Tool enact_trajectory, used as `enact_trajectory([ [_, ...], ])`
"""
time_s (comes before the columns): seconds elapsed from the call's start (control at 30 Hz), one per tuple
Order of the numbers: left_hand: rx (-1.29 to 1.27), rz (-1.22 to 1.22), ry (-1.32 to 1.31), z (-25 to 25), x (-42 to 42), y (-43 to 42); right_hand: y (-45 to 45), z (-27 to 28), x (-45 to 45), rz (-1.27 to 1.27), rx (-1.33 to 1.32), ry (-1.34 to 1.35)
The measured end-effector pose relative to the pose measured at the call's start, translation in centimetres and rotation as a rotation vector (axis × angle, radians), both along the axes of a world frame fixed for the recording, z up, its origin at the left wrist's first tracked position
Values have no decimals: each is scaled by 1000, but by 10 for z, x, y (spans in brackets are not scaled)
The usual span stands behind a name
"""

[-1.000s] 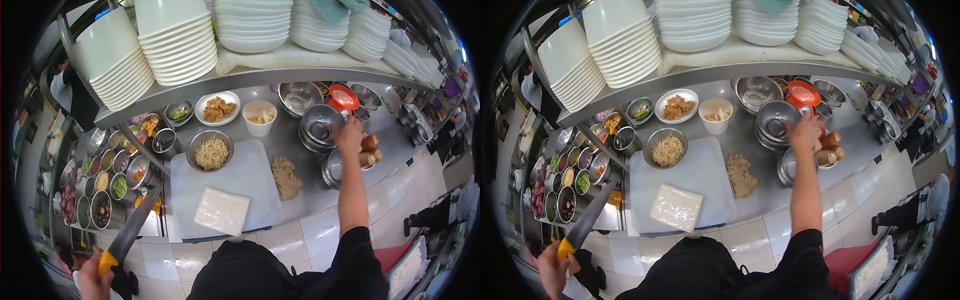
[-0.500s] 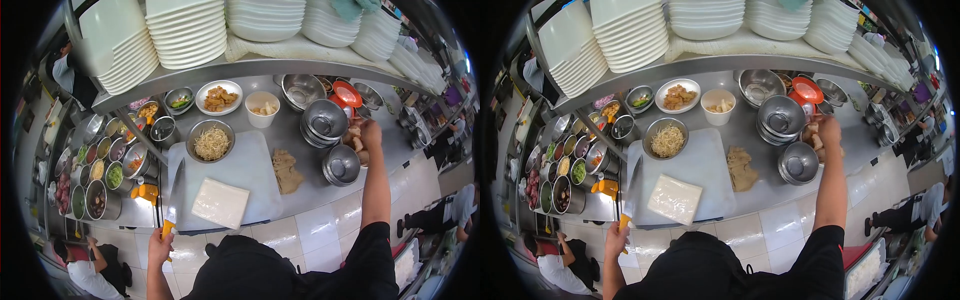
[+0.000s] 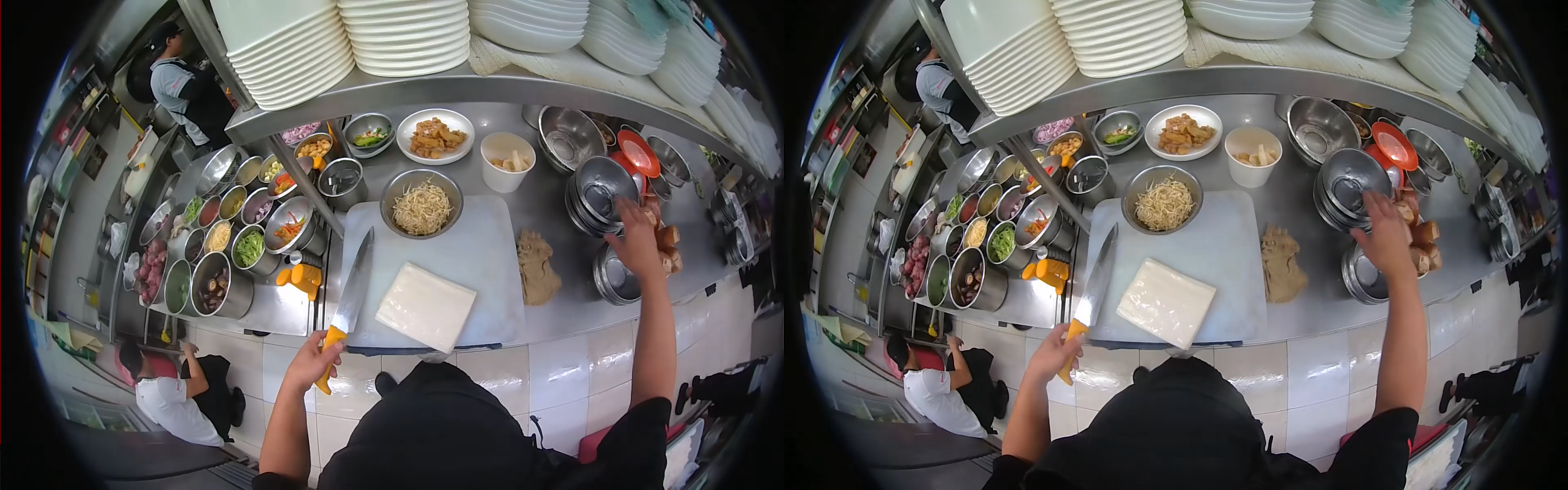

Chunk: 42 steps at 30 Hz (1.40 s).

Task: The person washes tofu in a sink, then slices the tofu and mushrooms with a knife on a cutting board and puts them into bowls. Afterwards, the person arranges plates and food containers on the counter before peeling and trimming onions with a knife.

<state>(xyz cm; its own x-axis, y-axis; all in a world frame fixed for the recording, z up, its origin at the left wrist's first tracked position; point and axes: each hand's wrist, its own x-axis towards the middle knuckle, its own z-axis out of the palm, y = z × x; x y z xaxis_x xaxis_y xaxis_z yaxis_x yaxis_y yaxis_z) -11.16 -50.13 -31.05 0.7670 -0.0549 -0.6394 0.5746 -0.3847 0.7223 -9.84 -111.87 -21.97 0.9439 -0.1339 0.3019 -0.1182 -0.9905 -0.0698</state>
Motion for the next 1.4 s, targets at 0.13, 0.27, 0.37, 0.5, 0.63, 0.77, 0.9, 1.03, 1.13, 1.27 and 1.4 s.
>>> enact_trajectory([
  [0.13, -48, 29, -20, 0, -2, 2, 43, -6, 33, 45, 6, -116],
  [0.27, -52, -3, 24, 1, -11, 6, 129, -24, 36, 408, 304, 41],
  [0.37, -55, -19, 0, 2, -17, 7, 189, -69, 36, 563, 376, 269],
  [0.5, -138, -23, 43, -11, -17, 19, 241, -103, 33, 464, 279, 350],
  [0.63, -240, -20, 128, -17, -10, 30, 261, -111, 21, 403, 354, 358],
  [0.77, -240, -73, 123, -11, -9, 44, 241, -129, 15, 187, 419, 178],
  [0.9, -133, -208, 41, -2, -18, 75, 178, -127, 16, -151, 233, 208],
  [1.03, -37, -387, -35, 22, -13, 73, 145, -113, 17, -142, 53, 425],
  [1.13, -33, -456, -76, 33, -6, 48, 131, -122, 33, 1, 170, 658],
  [1.27, -69, -581, -151, 51, -1, 9, 138, -138, -3, -79, 142, 632],
  [1.4, -122, -638, -250, 42, -1, -22, 146, -141, -92, -180, 260, 487],
])
